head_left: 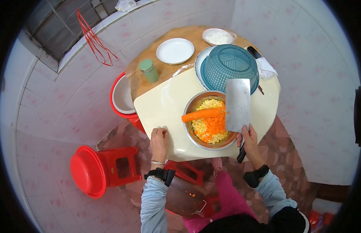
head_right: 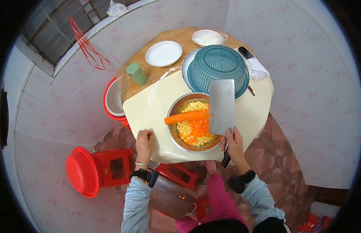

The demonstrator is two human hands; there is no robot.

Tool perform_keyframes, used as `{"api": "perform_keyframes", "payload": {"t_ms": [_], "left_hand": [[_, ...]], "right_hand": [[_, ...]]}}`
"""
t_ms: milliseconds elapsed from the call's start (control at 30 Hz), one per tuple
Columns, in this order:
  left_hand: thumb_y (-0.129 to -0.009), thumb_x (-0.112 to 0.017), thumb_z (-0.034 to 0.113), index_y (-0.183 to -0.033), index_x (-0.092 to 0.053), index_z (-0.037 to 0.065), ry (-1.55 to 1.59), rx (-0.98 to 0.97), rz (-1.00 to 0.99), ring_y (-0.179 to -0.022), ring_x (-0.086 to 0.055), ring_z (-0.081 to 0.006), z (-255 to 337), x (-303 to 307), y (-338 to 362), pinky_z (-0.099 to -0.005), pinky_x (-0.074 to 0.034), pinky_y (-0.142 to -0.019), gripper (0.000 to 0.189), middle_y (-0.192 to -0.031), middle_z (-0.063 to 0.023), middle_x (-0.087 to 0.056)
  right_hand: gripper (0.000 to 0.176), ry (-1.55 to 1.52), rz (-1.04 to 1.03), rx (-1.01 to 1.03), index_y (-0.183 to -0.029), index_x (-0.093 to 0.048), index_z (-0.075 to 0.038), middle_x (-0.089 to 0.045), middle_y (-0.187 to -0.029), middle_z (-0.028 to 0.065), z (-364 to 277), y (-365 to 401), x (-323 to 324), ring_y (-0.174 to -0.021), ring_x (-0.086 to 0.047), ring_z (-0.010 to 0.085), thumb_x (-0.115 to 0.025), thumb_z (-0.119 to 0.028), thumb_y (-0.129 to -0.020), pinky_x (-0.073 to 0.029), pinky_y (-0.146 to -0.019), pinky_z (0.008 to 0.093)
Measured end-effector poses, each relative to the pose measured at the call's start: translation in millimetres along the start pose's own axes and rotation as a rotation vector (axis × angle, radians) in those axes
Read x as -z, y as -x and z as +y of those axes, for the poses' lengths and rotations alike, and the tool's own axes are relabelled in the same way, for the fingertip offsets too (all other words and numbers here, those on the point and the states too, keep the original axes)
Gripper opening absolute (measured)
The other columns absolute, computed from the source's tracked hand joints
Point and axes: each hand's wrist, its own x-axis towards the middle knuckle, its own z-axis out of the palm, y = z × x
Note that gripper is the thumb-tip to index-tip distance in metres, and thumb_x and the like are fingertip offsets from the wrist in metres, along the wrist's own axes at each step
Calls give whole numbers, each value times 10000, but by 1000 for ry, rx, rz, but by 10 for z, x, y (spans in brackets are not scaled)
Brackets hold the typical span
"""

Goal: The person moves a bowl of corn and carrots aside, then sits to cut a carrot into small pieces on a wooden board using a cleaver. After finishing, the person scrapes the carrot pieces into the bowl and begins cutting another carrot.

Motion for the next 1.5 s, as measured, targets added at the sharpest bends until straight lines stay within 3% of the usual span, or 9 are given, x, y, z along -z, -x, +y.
{"api": "perform_keyframes", "payload": {"t_ms": [267,333,433,600,833,933,1133,1333,1500], "left_hand": [[-802,-627,48,-977,-649,46,463,75,77,-905,-595,-301,587,214,41,-386,-481,-770,176,-1040,-121,-622],[-787,-646,55,-961,-658,61,139,-552,22,-982,-569,-291,888,288,-21,-376,-445,-834,174,-1047,-90,-626],[-770,-665,65,-943,-664,75,82,-591,20,-1039,-541,-280,977,305,-4,-368,-414,-872,174,-1046,-66,-625],[-788,-652,42,-895,-664,49,256,-249,200,-938,-584,-278,418,599,471,-368,-446,-842,108,-975,-99,-638],[-904,-599,119,-1008,-642,10,272,580,479,-835,-605,-148,-1319,349,2599,-262,-480,-758,156,-959,-79,-642],[-860,-624,93,-1029,-624,17,141,764,467,-942,-592,-243,-1735,100,3410,-336,-475,-835,185,-1025,-116,-610],[-797,-675,189,-1180,-567,65,-346,356,214,-1059,-520,-312,-1989,-109,3424,-440,-418,-882,417,-1108,-115,-571],[-735,-731,247,-1175,-572,84,-340,465,37,-934,-561,-317,-2179,-232,3423,-452,-434,-829,496,-980,-129,-558],[-749,-704,190,-1013,-625,23,127,692,373,-686,-631,-234,-2335,-437,3793,-347,-505,-628,322,-775,-93,-643]], "right_hand": [[178,-79,-119,-90,-946,-492,-45,-499,-624,12,146,254,-500,-449,-475,79,-466,-217,-984,-392,-410,214],[176,-47,-176,-52,-948,-487,-45,-501,-623,13,161,253,-561,-450,-484,78,-470,-217,-982,-397,-415,212],[160,-1,-196,1,-963,-482,-45,-504,-627,17,191,275,-538,-448,-488,83,-465,-203,-980,-406,-421,214],[184,-21,-167,-72,-1096,-478,-23,-503,-630,21,87,523,-339,-455,-477,90,-449,-159,-975,-461,-516,241],[138,301,-565,-212,-1011,-503,-30,-528,-632,13,512,1234,-396,-544,-523,85,-500,-153,-949,-431,-493,250],[150,533,-699,-194,-1002,-514,-30,-551,-631,55,1206,1507,-470,-555,-560,144,-510,-168,-944,-439,-500,306],[173,883,-725,11,-1017,-521,-49,-600,-712,204,2367,1947,-400,-674,-609,406,-513,-199,-931,-452,-553,476],[225,1064,-690,212,-1098,-497,-64,-609,-731,212,2804,2137,-279,-706,-602,432,-530,-193,-917,-464,-579,502],[241,959,-661,348,-1113,-491,-47,-602,-720,225,2935,2435,-320,-696,-604,436,-534,-175,-913,-471,-577,495]]}}
